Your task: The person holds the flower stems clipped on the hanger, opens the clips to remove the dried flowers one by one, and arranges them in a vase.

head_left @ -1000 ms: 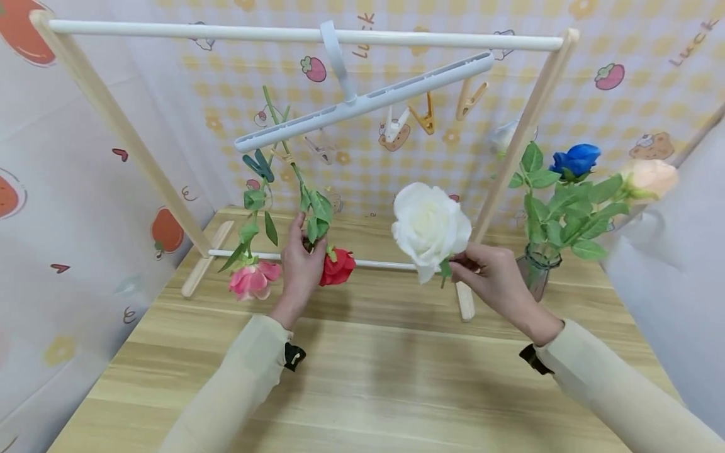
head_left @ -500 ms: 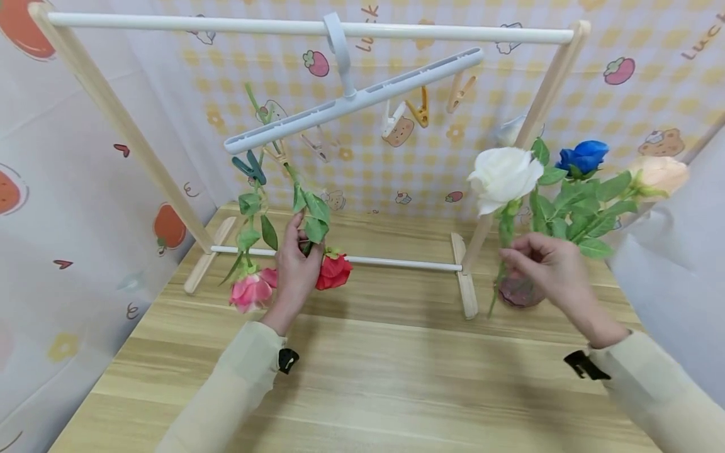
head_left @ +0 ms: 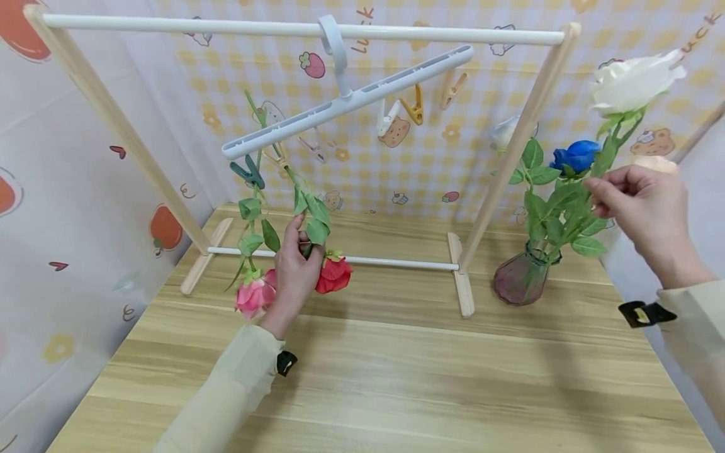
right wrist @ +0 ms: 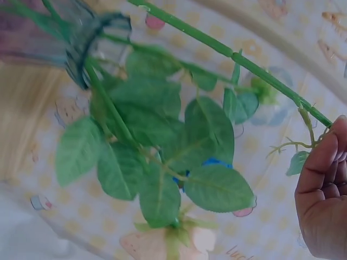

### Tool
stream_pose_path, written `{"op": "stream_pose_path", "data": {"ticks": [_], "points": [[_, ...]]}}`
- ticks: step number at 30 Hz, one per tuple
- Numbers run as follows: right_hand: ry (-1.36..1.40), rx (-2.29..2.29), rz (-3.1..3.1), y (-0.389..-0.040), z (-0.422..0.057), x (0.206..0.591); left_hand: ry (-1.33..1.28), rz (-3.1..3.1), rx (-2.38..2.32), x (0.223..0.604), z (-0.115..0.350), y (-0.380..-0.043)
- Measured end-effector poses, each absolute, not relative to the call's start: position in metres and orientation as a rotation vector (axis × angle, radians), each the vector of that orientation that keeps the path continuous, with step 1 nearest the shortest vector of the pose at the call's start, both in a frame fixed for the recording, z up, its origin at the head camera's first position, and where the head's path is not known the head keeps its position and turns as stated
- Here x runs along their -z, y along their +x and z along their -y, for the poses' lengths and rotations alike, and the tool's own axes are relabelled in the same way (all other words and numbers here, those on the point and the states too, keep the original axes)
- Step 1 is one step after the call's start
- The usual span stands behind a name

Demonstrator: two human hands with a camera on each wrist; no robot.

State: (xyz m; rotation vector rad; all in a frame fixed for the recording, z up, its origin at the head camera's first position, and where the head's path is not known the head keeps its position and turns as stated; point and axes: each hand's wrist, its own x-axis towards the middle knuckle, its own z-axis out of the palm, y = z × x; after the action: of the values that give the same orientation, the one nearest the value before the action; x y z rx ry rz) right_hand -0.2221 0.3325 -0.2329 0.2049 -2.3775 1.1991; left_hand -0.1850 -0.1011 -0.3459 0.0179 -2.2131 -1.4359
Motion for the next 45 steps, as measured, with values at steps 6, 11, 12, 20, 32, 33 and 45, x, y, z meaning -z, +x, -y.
{"op": "stream_pose_path", "data": {"ticks": [6, 11, 12, 20, 32, 33, 45], "points": [[0.125, -1.119, 2.427, -0.240, -0.334, 0.221, 0.025, 2.216, 1.443, 0.346, 0.102, -0.182], [0.127, -1.148, 2.432, -0.252, -0.335, 0.222, 0.021, 2.219, 1.427, 0.345, 0.102, -0.181], [0.130, -1.153, 2.443, -0.254, -0.336, 0.225, 0.016, 2.223, 1.423, 0.345, 0.102, -0.181], [0.117, -0.995, 2.554, -0.262, -0.333, 0.254, -0.039, 2.251, 1.432, 0.343, 0.101, -0.181], [0.229, -0.862, 2.569, -0.264, -0.323, 0.291, -0.051, 2.245, 1.421, 0.343, 0.102, -0.179], [0.240, -0.857, 2.566, -0.264, -0.322, 0.293, -0.052, 2.247, 1.421, 0.343, 0.101, -0.179], [0.229, -0.779, 2.631, -0.260, -0.322, 0.312, -0.072, 2.269, 1.422, 0.342, 0.100, -0.179]]}}
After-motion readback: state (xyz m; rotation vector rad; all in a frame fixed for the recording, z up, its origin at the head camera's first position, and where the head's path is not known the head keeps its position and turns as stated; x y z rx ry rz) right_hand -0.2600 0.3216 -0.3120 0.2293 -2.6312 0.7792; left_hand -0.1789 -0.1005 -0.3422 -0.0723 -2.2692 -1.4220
